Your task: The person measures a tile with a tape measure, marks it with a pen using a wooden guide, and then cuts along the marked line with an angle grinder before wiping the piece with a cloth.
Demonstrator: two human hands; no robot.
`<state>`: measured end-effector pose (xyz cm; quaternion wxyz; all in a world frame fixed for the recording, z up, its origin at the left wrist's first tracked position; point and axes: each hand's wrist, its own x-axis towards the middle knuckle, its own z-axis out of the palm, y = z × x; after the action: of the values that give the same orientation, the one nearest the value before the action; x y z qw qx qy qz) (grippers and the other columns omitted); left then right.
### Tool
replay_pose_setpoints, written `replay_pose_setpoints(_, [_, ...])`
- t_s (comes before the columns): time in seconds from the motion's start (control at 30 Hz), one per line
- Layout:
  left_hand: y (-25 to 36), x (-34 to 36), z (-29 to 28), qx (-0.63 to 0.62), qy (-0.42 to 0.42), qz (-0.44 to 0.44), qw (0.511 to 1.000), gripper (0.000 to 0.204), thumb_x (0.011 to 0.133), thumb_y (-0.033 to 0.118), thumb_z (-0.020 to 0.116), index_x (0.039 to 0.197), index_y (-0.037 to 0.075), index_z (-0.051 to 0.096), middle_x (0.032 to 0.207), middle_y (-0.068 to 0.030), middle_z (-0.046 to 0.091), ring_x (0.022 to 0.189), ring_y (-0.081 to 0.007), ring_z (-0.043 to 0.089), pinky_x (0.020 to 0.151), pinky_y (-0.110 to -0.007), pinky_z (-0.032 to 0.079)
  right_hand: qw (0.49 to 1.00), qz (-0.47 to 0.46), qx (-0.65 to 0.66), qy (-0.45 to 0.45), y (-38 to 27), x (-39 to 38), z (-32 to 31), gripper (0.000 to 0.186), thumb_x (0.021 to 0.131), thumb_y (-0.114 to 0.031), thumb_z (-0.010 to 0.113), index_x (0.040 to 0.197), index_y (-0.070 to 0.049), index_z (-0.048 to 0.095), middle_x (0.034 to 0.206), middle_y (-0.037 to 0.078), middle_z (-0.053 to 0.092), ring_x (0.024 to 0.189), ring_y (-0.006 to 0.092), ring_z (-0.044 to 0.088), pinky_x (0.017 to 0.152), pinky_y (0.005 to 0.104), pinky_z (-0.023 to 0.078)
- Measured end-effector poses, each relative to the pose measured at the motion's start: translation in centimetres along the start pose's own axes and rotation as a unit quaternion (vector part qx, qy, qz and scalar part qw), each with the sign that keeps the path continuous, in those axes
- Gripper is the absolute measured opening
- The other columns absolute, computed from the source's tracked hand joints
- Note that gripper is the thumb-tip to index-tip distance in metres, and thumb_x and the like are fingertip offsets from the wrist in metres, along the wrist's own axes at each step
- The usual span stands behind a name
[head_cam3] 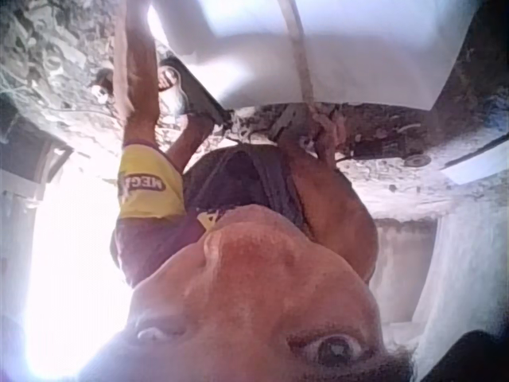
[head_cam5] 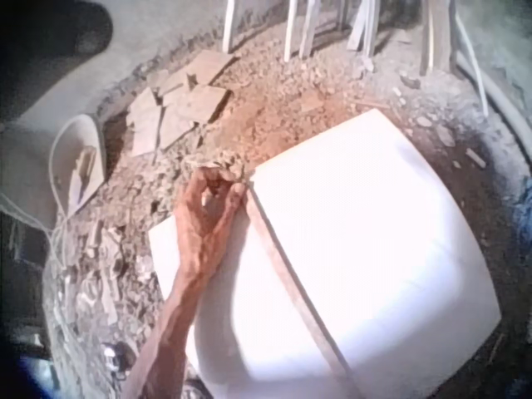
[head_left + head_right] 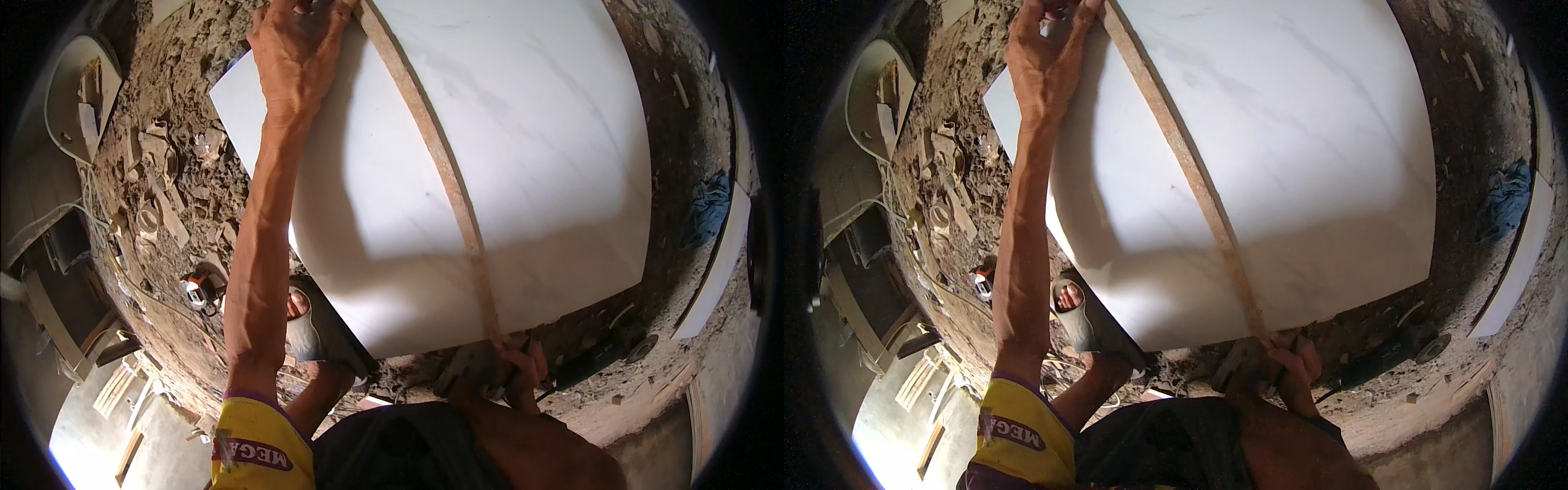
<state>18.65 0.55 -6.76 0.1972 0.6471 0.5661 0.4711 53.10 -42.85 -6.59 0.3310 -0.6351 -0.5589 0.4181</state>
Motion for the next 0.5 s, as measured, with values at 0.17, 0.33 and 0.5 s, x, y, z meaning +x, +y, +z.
replay_pose_setpoints(0.17, [0.2, 0.0, 0.2, 0.059, -0.003, -0.021, 0.998, 0.011, 0.099, 0.012, 0.072, 0.096, 0.002, 0.069, 0.083, -0.0055, 0.072, 0.078, -0.0163, 0.065, 0.076, -0.033, 0.053, 1.0, 0.001, 0.015, 0.002, 0.5, -0.3, -0.1, 0.022, 0.082, 0.009, 0.08, 0.095, -0.003, 0.067, 0.103, 0.022, 0.07, 0.091, 0.03, 0.071, 0.074, 0.0401, 0.059])
replay_pose_setpoints(0.33, [-3.5, -0.1, -0.7, 0.209, 0.006, 0.113, 0.971, 0.029, 0.093, 0.03, 0.079, 0.106, 0.005, 0.071, 0.088, -0.0072, 0.075, 0.079, -0.0215, 0.071, 0.08, -0.039, 0.057, 0.999, -0.011, -0.034, -0.001, -0.3, 0.3, -0.3, 0.014, 0.086, 0.002, 0.078, 0.092, 0.0, 0.065, 0.1, 0.02, 0.069, 0.085, 0.0284, 0.07, 0.072, 0.0379, 0.059])
replay_pose_setpoints(0.5, [-1.0, -0.5, -2.7, 0.304, -0.074, 0.207, 0.927, 0.041, 0.091, 0.036, 0.081, 0.116, 0.005, 0.071, 0.099, -0.0116, 0.074, 0.091, -0.0251, 0.071, 0.087, -0.044, 0.059, 0.974, 0.217, 0.037, -0.045, 0.7, -1.4, -1.7, 0.018, 0.084, -0.003, 0.081, 0.096, -0.006, 0.068, 0.1, 0.014, 0.071, 0.089, 0.0247, 0.069, 0.075, 0.0357, 0.056])
